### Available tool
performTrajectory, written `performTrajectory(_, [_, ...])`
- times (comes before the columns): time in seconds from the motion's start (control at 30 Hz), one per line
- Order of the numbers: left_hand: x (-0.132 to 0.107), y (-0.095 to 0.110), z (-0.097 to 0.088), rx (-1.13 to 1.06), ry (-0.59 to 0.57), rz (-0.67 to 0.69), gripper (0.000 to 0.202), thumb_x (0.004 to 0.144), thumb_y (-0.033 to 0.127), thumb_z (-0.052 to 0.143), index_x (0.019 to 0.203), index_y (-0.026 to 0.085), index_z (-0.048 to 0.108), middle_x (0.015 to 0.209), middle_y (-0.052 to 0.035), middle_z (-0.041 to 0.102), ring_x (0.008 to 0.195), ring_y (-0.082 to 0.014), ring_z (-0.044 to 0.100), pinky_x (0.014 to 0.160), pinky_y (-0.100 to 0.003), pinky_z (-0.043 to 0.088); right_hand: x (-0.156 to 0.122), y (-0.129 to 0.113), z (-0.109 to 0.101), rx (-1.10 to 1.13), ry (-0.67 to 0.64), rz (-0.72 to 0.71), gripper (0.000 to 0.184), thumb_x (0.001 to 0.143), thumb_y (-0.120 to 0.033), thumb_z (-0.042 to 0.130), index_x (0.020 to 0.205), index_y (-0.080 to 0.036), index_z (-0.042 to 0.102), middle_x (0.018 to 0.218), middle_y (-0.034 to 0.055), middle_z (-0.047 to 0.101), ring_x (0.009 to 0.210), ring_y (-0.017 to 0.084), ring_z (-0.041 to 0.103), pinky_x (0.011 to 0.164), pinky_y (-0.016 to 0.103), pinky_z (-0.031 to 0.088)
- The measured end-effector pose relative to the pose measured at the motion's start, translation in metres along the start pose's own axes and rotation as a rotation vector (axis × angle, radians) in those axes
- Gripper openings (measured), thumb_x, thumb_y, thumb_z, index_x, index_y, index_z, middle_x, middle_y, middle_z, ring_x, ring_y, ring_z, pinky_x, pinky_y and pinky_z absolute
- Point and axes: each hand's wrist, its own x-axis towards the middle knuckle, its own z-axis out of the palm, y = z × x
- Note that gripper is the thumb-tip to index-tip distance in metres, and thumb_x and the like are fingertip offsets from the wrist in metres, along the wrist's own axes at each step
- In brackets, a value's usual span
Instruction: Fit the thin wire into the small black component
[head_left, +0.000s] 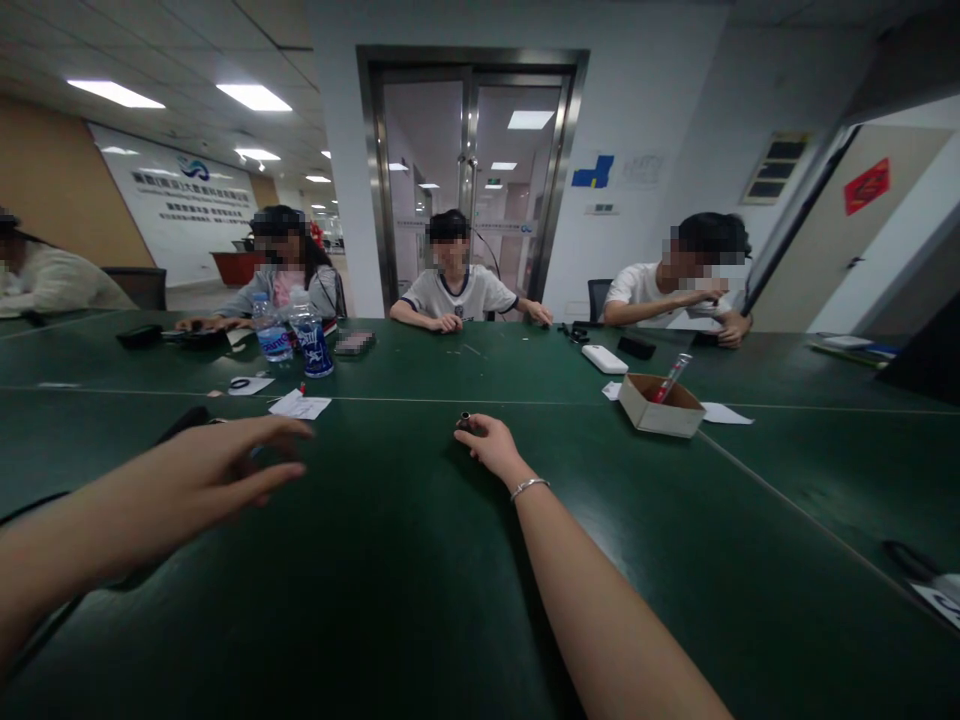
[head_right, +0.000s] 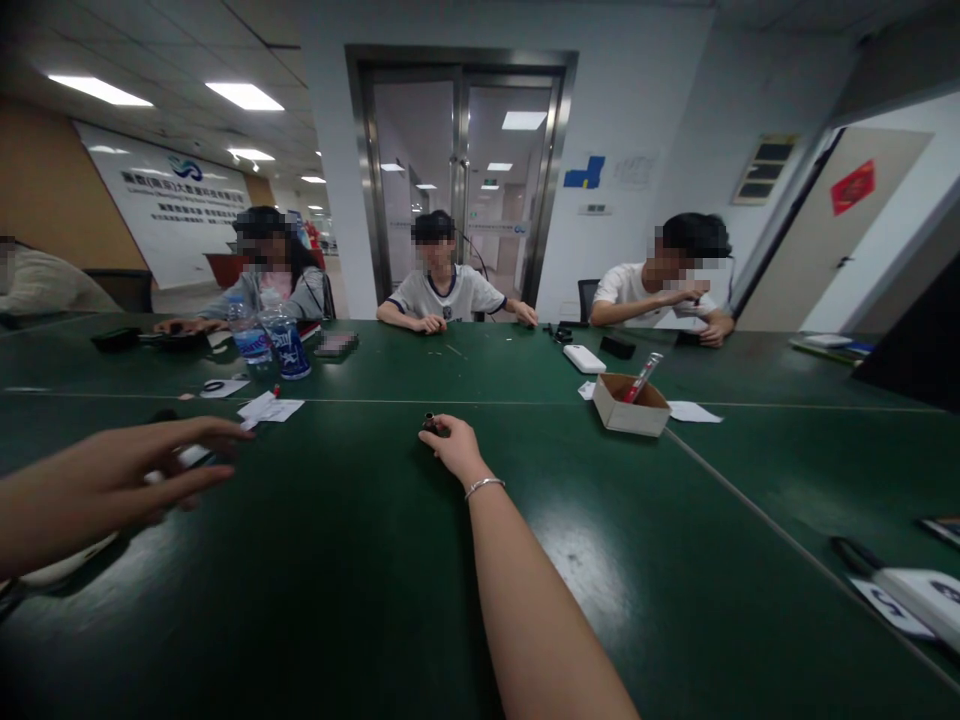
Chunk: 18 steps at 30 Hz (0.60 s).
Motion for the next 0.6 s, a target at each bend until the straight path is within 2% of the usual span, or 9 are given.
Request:
performTrajectory(0.07, [0.037, 0.022, 0.038, 0.094, -0.107, 0.168, 0.045, 0.065, 0.037, 0.075, 0.107, 0.023, 0.065, 0.098, -0.0001, 0.066, 0.068, -0.0142, 0.061, 0.06, -0.023, 0.047, 0.0, 0.001, -0.001, 0.054, 0.012, 0.004, 0.022, 0.076, -0.02, 0.07, 0.097, -0.014, 0.065, 0.087, 0.004, 0.062, 0.047, 0.005, 0.054, 0.036, 0.014, 0.041])
performTrajectory(0.13, [0.079, 0.036, 0.083, 0.012, -0.099, 0.315, 0.042, 0.062, 0.034, 0.076, 0.102, 0.022, 0.066, 0.105, -0.0051, 0.065, 0.074, -0.0176, 0.062, 0.064, -0.024, 0.048, 0.001, 0.003, -0.002, 0.127, 0.031, -0.002, 0.022, 0.074, -0.017, 0.071, 0.095, -0.013, 0.064, 0.085, 0.0036, 0.061, 0.047, 0.006, 0.055, 0.038, 0.015, 0.043])
performTrajectory(0.17, [0.098, 0.04, 0.106, -0.014, -0.11, 0.346, 0.045, 0.061, 0.032, 0.076, 0.104, 0.021, 0.066, 0.109, -0.0072, 0.064, 0.076, -0.0188, 0.063, 0.068, -0.026, 0.049, 0.002, 0.004, -0.003, 0.157, 0.039, -0.007, 0.021, 0.073, -0.016, 0.071, 0.093, -0.013, 0.064, 0.082, 0.0028, 0.06, 0.047, 0.006, 0.056, 0.039, 0.015, 0.045])
performTrajectory(0.27, [0.143, 0.036, 0.161, -0.043, -0.107, 0.365, 0.054, 0.061, 0.029, 0.076, 0.113, 0.02, 0.062, 0.113, -0.0111, 0.06, 0.082, -0.021, 0.063, 0.072, -0.028, 0.05, 0.004, 0.008, -0.003, 0.175, 0.041, -0.021, 0.02, 0.073, -0.017, 0.071, 0.092, -0.012, 0.064, 0.074, 0.0007, 0.059, 0.047, 0.007, 0.056, 0.043, 0.016, 0.047])
performTrajectory(0.33, [0.158, 0.026, 0.188, -0.106, -0.125, 0.385, 0.043, 0.067, 0.024, 0.07, 0.109, 0.02, 0.063, 0.11, -0.0106, 0.061, 0.082, -0.0197, 0.063, 0.073, -0.028, 0.051, 0.006, 0.009, -0.003, 0.127, 0.049, -0.03, 0.019, 0.074, -0.016, 0.07, 0.092, -0.013, 0.064, 0.072, 0.0001, 0.06, 0.048, 0.008, 0.057, 0.045, 0.017, 0.048])
performTrajectory(0.4, [0.164, 0.012, 0.205, -0.199, -0.088, 0.397, 0.025, 0.074, 0.021, 0.062, 0.099, 0.019, 0.066, 0.102, -0.0085, 0.063, 0.08, -0.0179, 0.063, 0.073, -0.029, 0.052, 0.007, 0.009, -0.003, 0.058, 0.063, -0.033, 0.018, 0.074, -0.014, 0.069, 0.091, -0.013, 0.065, 0.071, -0.0004, 0.06, 0.048, 0.007, 0.056, 0.045, 0.016, 0.047])
performTrajectory(0.47, [0.165, -0.003, 0.214, -0.293, -0.006, 0.352, 0.018, 0.078, 0.02, 0.058, 0.094, 0.019, 0.066, 0.094, -0.0067, 0.065, 0.077, -0.0173, 0.063, 0.073, -0.03, 0.053, 0.006, 0.007, -0.003, 0.014, 0.06, -0.031, 0.019, 0.072, -0.011, 0.07, 0.09, -0.014, 0.065, 0.069, -0.0013, 0.059, 0.047, 0.007, 0.055, 0.045, 0.016, 0.045])
performTrajectory(0.53, [0.165, -0.014, 0.216, -0.374, 0.042, 0.286, 0.018, 0.077, 0.02, 0.061, 0.094, 0.017, 0.066, 0.088, -0.0059, 0.066, 0.079, -0.0178, 0.064, 0.074, -0.031, 0.054, 0.005, 0.004, -0.004, 0.036, 0.034, -0.031, 0.021, 0.072, -0.008, 0.069, 0.092, -0.014, 0.066, 0.069, -0.0023, 0.058, 0.048, 0.007, 0.055, 0.047, 0.016, 0.046])
performTrajectory(0.6, [0.164, -0.02, 0.214, -0.461, 0.018, 0.255, 0.02, 0.075, 0.019, 0.065, 0.095, 0.016, 0.066, 0.087, -0.006, 0.067, 0.081, -0.0181, 0.064, 0.078, -0.032, 0.054, 0.004, 0.001, -0.006, 0.12, 0.004, -0.028, 0.023, 0.074, -0.007, 0.067, 0.096, -0.014, 0.066, 0.069, -0.0027, 0.058, 0.05, 0.006, 0.056, 0.051, 0.016, 0.047])
